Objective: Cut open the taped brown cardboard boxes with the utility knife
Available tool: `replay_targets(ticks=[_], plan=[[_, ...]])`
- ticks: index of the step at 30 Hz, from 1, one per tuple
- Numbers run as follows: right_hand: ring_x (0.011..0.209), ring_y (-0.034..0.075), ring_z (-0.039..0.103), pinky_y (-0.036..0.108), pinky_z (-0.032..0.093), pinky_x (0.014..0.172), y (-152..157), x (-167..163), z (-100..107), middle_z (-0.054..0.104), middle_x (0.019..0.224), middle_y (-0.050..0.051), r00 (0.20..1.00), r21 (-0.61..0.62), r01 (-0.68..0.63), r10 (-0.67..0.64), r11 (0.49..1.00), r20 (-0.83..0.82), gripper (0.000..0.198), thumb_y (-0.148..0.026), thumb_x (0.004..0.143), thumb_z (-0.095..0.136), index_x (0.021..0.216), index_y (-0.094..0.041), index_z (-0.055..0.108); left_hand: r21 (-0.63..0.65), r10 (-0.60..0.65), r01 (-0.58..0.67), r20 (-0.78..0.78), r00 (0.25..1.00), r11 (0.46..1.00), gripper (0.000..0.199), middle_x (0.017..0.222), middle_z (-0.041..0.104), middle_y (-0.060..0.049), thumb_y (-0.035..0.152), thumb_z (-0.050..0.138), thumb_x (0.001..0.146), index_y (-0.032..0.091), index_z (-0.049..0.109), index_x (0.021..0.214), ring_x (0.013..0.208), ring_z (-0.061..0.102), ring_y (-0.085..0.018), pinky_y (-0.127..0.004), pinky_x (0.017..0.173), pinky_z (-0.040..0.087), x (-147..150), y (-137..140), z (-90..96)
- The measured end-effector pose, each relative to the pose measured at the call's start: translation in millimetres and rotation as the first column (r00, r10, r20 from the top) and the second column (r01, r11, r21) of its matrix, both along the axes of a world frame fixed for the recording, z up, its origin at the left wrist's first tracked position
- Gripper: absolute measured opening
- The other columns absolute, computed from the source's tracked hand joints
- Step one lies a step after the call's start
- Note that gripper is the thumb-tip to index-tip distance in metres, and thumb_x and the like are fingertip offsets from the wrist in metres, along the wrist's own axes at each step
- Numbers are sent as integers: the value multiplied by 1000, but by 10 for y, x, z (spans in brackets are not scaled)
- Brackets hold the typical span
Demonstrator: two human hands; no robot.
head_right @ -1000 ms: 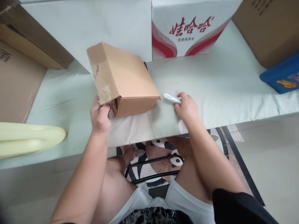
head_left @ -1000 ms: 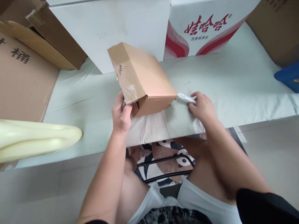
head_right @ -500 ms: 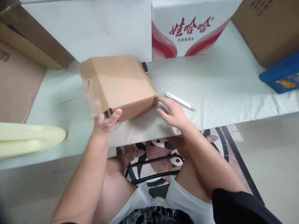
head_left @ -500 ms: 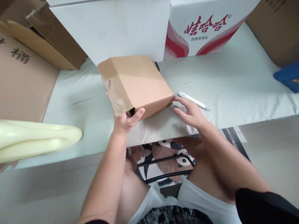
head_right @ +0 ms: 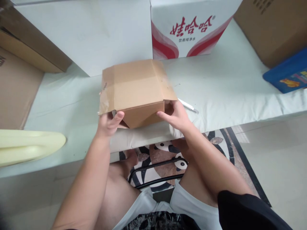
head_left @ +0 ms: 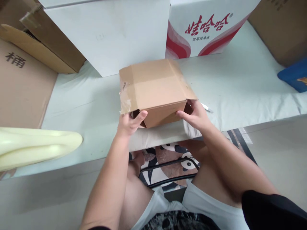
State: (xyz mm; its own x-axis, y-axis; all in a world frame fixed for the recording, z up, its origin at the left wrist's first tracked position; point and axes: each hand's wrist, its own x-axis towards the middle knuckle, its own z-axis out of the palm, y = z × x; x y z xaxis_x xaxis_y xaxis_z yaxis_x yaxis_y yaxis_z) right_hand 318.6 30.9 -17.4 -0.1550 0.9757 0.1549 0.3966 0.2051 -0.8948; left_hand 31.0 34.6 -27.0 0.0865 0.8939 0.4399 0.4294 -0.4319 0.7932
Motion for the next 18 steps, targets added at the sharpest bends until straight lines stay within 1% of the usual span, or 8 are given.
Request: replay_targets(ticks=[2,4,6,9,11,13,16,18], plan=[[114,33,66,49,57,96,6,-15,-15,69,117,14,990,-12,137,-136,991,31,55,-61,76,77,111,-23,57,7,39,-39,-17,999,999,78,138,70,-16,78,66,86,26,58,143,148,55,-31,-48,126,45,-7,14,0],[106,29,65,45,56,90,12,-23,-24,66,113,11,965,-11,260,-259,966,34,52,-52,74,78,109,-24,51,9,67,-67,-32,997,998,78,138,71,-16,75,72,83,25,58,143,146,57,-31,-46,124,47,-14,24,8],[92,22,62,38,52,81,18,-20,-31,62,102,5,947,-21,320,-320,947,-11,42,-42,75,74,103,-25,48,7,98,-98,-27,995,995,82,139,71,-16,74,77,80,25,58,143,144,59,-32,-45,122,50,-14,32,17],[73,15,53,32,44,71,30,-7,-48,53,82,-3,939,-69,307,-314,949,-137,29,-39,81,69,91,-25,46,-35,147,-146,15,989,989,92,140,70,-17,80,74,77,22,57,145,145,58,-34,-46,122,48,6,34,44],[69,13,50,29,41,67,42,0,-63,50,77,-4,926,-99,276,-292,956,-241,30,-44,83,69,87,-25,46,-79,174,-172,24,984,982,99,141,69,-18,85,72,74,20,56,146,148,54,-35,-46,125,44,23,22,74],[69,13,49,28,40,65,52,4,-77,52,78,-3,891,-127,269,-297,955,-344,36,-51,82,72,87,-26,46,-119,181,-179,11,983,977,102,137,70,-18,89,71,69,20,59,143,147,55,-36,-46,125,43,35,-1,104],[73,16,57,28,42,64,54,8,-85,62,86,-3,826,-198,262,-326,945,-461,46,-61,83,71,98,-30,42,-181,176,-177,-25,984,967,93,116,77,-16,92,69,69,18,68,125,133,66,-36,-46,120,48,40,-47,129],[75,18,62,30,46,65,43,14,-82,67,92,-2,817,-225,242,-323,944,-478,51,-66,85,70,113,-34,40,-224,176,-186,-64,982,956,84,107,78,-14,91,70,70,18,72,113,123,71,-35,-44,116,52,44,-76,132]])
